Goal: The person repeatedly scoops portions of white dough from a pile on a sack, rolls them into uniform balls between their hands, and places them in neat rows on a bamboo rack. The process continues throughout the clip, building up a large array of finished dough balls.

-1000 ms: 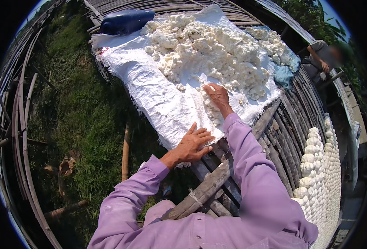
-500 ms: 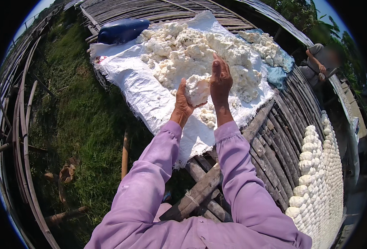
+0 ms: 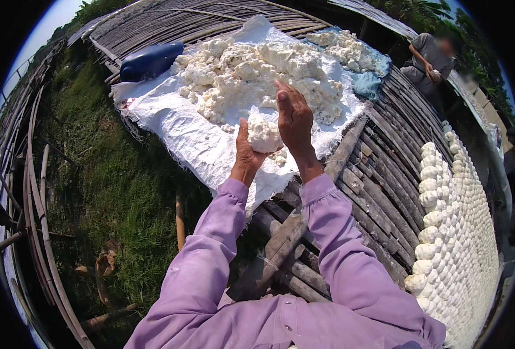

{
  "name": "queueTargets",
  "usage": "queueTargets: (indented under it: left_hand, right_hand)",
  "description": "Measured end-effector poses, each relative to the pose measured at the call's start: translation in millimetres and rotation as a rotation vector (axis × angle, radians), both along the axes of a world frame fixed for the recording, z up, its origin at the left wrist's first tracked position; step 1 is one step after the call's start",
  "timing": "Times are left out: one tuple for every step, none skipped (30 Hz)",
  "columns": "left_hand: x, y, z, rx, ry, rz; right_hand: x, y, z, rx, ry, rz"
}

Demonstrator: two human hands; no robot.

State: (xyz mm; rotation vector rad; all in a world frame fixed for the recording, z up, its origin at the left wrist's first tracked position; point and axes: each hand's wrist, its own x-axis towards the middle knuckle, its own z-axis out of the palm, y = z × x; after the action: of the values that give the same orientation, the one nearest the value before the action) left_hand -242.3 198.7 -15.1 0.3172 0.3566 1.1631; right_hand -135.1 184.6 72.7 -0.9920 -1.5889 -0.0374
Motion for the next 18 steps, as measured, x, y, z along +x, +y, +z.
queueTargets:
  left_hand:
    - [5, -3, 7, 0.066, 0.036, -0.016]
    - [7, -7, 13, 0.127, 0.014, -0.034]
    - [12, -8, 21, 0.074, -0.029, -0.100]
    - [14, -18, 22, 0.076, -0.005, -0.125]
    - [15, -22, 25, 0.149, 0.003, -0.169]
    - [20, -31, 25, 0.019, 0.057, -0.097]
    - [26, -41, 23, -0.011, 0.125, -0.076]
    - [34, -47, 23, 0.065, 0.080, -0.142]
    - [46, -56, 22, 0.135, 0.045, -0.221]
    - [56, -64, 22, 0.021, 0.074, -0.179]
    - [62, -75, 21, 0.009, 0.154, -0.193]
    - [69, -86, 22, 0.032, 0.161, -0.175]
    - [83, -93, 28, -0.018, 0.211, -0.137]
    - [98, -101, 33, 0.072, 0.230, -0.121]
    - [114, -105, 40, 0.122, 0.270, -0.086]
    - [127, -112, 45, 0.164, 0.312, -0.053]
    - [143, -113, 54, 0.244, 0.192, -0.162]
    - [148, -120, 57, 0.263, 0.076, -0.270]
  right_hand:
    - [5, 2, 0, 0.090, -0.194, -0.073]
    - [10, -4, -5, -0.411, -0.551, -0.063]
    - [16, -4, -10, -0.368, -0.305, -0.048]
    - [28, -11, -15, -0.564, 0.120, 0.113]
    - [43, -13, -15, -0.753, 0.552, 0.239]
    - [57, -27, -20, -0.533, 0.762, 0.433]
    - [60, -38, -25, -0.364, 0.848, 0.458]
    - [71, -52, -25, -0.455, 0.617, 0.383]
    - [79, -68, -23, -0.545, 0.377, 0.312]
    - [90, -78, -15, -0.631, 0.298, 0.278]
    - [99, -90, -7, -0.853, 0.222, 0.185]
    - [105, -100, 1, -0.646, 0.255, 0.189]
    - [116, -107, 11, -0.442, 0.270, 0.161]
    - [123, -117, 16, -0.248, 0.250, 0.050]
    - [132, -125, 22, -0.062, 0.148, -0.093]
    - [138, -130, 24, -0.192, -0.107, -0.265]
    - [140, -139, 22, -0.302, -0.412, -0.365]
    - [151, -142, 24, -0.389, -0.360, -0.391]
